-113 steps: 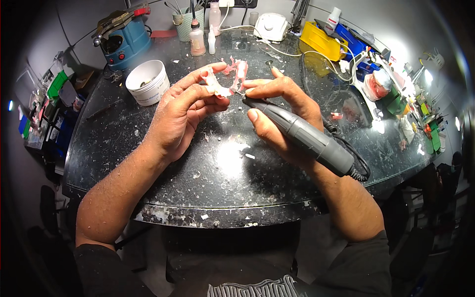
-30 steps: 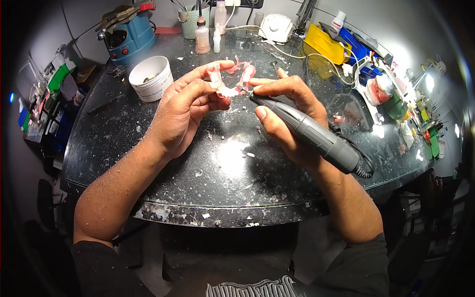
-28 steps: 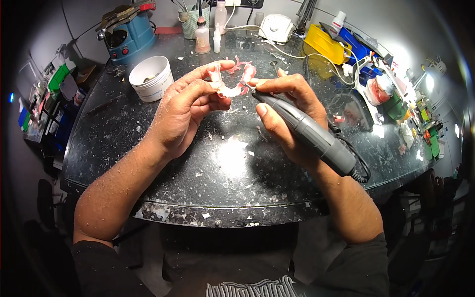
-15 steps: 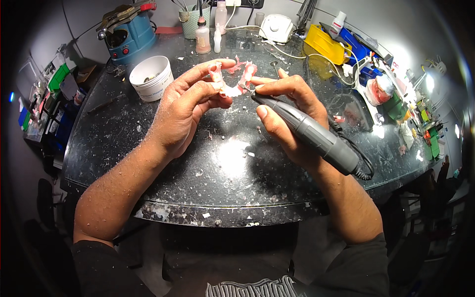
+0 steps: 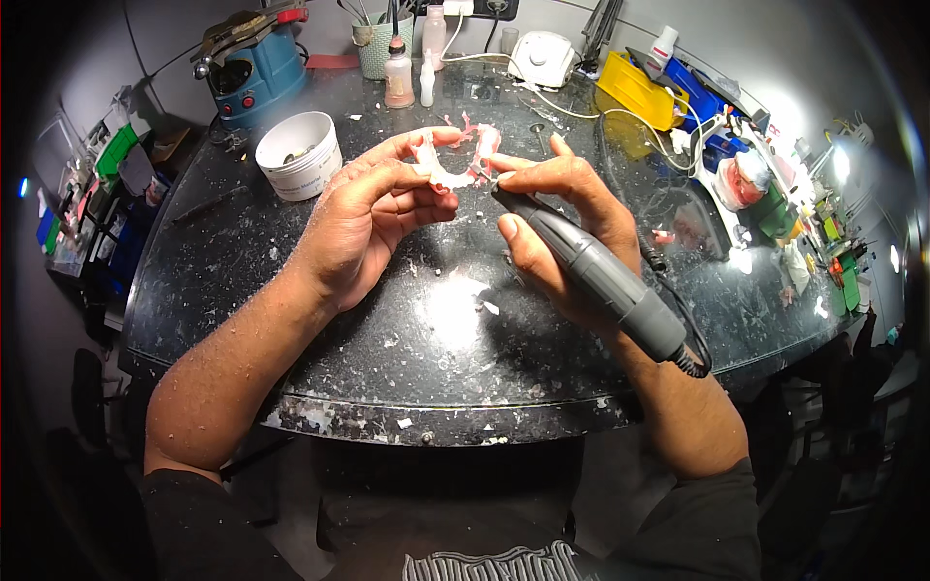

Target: The person uses a rotary handpiece to trim and smooth a pink dental prosthesis held in the left hand. The person rotates the prosthesis to access different edges and surfaces while grinding away excess material. The person does not place the prosthesis in a final location within the clip.

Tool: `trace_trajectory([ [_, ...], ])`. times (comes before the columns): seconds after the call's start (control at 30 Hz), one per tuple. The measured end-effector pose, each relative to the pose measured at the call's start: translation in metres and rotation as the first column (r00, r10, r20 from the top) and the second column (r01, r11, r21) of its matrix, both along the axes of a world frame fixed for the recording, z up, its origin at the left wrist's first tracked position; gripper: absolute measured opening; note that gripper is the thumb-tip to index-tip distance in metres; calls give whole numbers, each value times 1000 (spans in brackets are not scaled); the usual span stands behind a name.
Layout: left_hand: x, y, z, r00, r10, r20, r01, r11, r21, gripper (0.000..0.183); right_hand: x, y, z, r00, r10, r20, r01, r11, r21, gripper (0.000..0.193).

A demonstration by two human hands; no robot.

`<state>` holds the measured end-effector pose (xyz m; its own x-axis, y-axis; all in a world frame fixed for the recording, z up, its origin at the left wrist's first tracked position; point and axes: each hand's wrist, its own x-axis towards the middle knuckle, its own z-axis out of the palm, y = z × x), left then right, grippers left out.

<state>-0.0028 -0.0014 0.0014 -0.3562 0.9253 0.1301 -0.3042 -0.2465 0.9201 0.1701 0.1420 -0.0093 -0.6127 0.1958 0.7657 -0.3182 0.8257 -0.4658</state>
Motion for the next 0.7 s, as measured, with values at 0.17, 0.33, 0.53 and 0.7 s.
trace_trajectory([
  [0.17, -3, 0, -2, 999, -20, 26, 20, 1000, -5, 48, 1, -1, 2, 999, 18, 46, -22, 996, 87, 30],
  [0.33, -2, 1, -2, 999, -6, 41, 6, 1000, -7, 48, 2, -1, 1, 999, 6, 49, -9, 997, 76, 30],
  [0.53, -3, 1, -3, 998, -20, 62, 21, 1000, -19, 48, 1, -2, 2, 999, 13, 51, -17, 997, 74, 29],
  [0.7, -5, 1, -4, 998, -27, 59, 27, 1000, -5, 48, 1, -3, 2, 999, 17, 51, -22, 995, 102, 30],
])
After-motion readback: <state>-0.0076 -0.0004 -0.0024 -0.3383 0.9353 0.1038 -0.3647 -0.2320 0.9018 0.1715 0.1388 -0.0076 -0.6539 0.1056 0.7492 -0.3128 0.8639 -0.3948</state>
